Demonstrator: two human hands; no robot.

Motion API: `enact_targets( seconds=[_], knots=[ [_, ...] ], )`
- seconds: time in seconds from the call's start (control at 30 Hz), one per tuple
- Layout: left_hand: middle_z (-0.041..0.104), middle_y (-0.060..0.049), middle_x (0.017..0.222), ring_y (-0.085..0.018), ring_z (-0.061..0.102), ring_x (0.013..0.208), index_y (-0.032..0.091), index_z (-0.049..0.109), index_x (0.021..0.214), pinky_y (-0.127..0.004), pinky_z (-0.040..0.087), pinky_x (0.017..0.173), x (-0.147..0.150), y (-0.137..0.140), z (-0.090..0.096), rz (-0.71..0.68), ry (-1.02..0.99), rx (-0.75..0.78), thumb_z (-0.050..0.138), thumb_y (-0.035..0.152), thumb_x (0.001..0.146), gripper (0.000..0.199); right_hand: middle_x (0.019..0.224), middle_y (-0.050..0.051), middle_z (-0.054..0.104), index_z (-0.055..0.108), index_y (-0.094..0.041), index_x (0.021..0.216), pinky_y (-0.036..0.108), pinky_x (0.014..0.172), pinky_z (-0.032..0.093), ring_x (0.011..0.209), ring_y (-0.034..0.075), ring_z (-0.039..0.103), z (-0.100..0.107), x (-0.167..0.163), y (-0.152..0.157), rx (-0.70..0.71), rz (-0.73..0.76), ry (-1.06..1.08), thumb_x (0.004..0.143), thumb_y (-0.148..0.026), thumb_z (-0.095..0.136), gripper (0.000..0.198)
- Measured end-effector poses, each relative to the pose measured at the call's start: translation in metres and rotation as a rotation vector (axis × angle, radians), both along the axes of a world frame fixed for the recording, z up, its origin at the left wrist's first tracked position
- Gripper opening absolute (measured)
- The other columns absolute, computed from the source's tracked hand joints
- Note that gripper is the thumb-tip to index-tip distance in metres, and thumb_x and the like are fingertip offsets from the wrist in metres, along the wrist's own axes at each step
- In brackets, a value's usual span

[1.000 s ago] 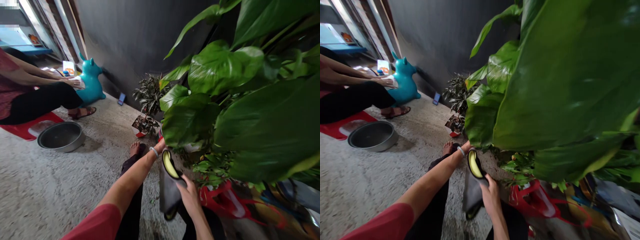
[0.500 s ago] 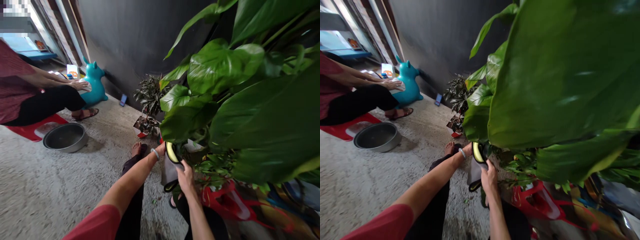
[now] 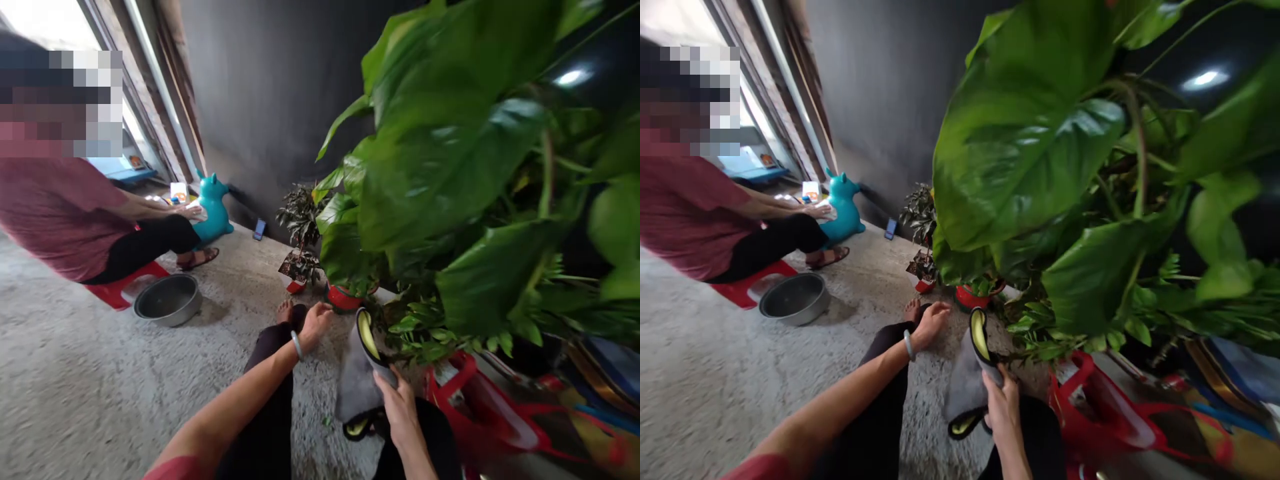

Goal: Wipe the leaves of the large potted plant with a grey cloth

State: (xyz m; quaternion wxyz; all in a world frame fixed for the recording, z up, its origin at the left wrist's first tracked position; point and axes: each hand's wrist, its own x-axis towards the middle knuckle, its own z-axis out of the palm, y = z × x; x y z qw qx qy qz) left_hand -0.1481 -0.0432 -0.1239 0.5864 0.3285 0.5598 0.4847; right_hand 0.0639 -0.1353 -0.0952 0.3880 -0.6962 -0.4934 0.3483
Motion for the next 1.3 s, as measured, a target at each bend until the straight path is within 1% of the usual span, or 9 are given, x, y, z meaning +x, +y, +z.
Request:
enact_targets(
  seconds=[0.1,0.2,0.3,0.4,0.57,0.73,0.93,1.13,1.3],
  knots=[
    [0.066,-0.007,0.095,-0.015,0.059,0.077,0.014,0.067,0.108,-0.022,0.043,0.058,0.008,-0.055,0.032,-0.218,-0.082,0.020,0.075,0.046,0.074,0.047,0.101,0.022,0.075,0.075,-0.012,0.097,0.055,0.093,0.050,0.102,0.044,0.068,0.014,0.002,-0.007,0.057,-0.070,-0.005,0.064,-0.058,0.058,0.059],
    [0.067,-0.009,0.118,-0.021,0.063,0.098,0.020,0.065,0.123,-0.024,0.049,0.065,0.029,-0.096,0.065,-0.362,-0.246,0.034,0.083,0.051,0.067,0.067,0.114,0.020,0.073,0.071,-0.014,0.113,0.057,0.099,0.046,0.110,0.042,0.064,0.034,-0.014,-0.018,0.261,-0.010,-0.122,0.070,-0.049,0.060,0.057],
    [0.072,-0.008,0.098,-0.020,0.064,0.091,0.014,0.071,0.105,-0.027,0.051,0.075,0.050,-0.113,0.094,-0.269,-0.387,0.051,0.090,0.050,0.057,0.063,0.125,0.015,0.069,0.060,-0.019,0.133,0.054,0.098,0.049,0.113,0.036,0.063,0.053,-0.034,-0.038,0.577,0.147,-0.303,0.074,-0.033,0.062,0.061],
    [0.070,-0.004,0.077,-0.016,0.063,0.073,0.012,0.070,0.081,-0.028,0.051,0.076,0.061,-0.118,0.117,-0.185,-0.516,-0.012,0.096,0.044,0.047,0.053,0.131,0.017,0.065,0.048,-0.018,0.143,0.053,0.097,0.052,0.117,0.034,0.062,0.065,-0.042,-0.058,0.750,0.212,-0.334,0.074,-0.028,0.067,0.073],
    [0.068,-0.003,0.068,-0.015,0.062,0.064,0.013,0.068,0.072,-0.029,0.052,0.071,0.068,-0.126,0.134,-0.167,-0.614,-0.087,0.094,0.039,0.052,0.042,0.123,0.013,0.069,0.056,-0.020,0.131,0.046,0.092,0.057,0.111,0.029,0.067,0.082,-0.037,-0.085,0.756,0.217,-0.100,0.080,-0.029,0.066,0.053],
    [0.074,-0.007,0.083,-0.020,0.066,0.073,0.013,0.072,0.089,-0.033,0.053,0.075,0.067,-0.130,0.137,-0.110,-0.298,0.084,0.090,0.037,0.057,0.043,0.103,0.009,0.075,0.071,-0.022,0.104,0.036,0.078,0.059,0.088,0.024,0.071,0.081,-0.021,-0.103,0.623,0.188,0.219,0.078,-0.039,0.069,0.031],
    [0.074,-0.008,0.117,-0.027,0.063,0.113,0.016,0.072,0.116,-0.037,0.047,0.104,0.047,-0.128,0.171,-0.252,0.271,0.569,0.076,0.029,0.073,0.045,0.087,0.007,0.074,0.070,-0.019,0.095,0.032,0.062,0.054,0.085,0.026,0.069,0.056,0.050,-0.038,0.228,-0.258,0.744,0.052,-0.050,0.082,0.054],
    [0.075,-0.006,0.101,-0.026,0.065,0.095,0.015,0.074,0.108,-0.033,0.053,0.087,0.050,-0.118,0.202,-0.496,0.604,0.626,0.067,0.026,0.078,0.032,0.100,0.003,0.072,0.067,-0.025,0.096,0.035,0.079,0.055,0.100,0.024,0.067,0.049,0.088,0.054,0.246,-0.199,0.959,0.044,-0.040,0.085,0.056],
    [0.074,-0.004,0.096,-0.025,0.065,0.091,0.016,0.073,0.107,-0.031,0.053,0.082,0.088,-0.088,0.275,-0.455,0.738,0.820,0.068,0.030,0.080,0.030,0.083,-0.004,0.070,0.064,-0.027,0.078,0.042,0.089,0.056,0.092,0.020,0.067,0.054,0.091,0.084,0.333,-0.004,1.147,0.045,-0.042,0.088,0.044]
  ],
)
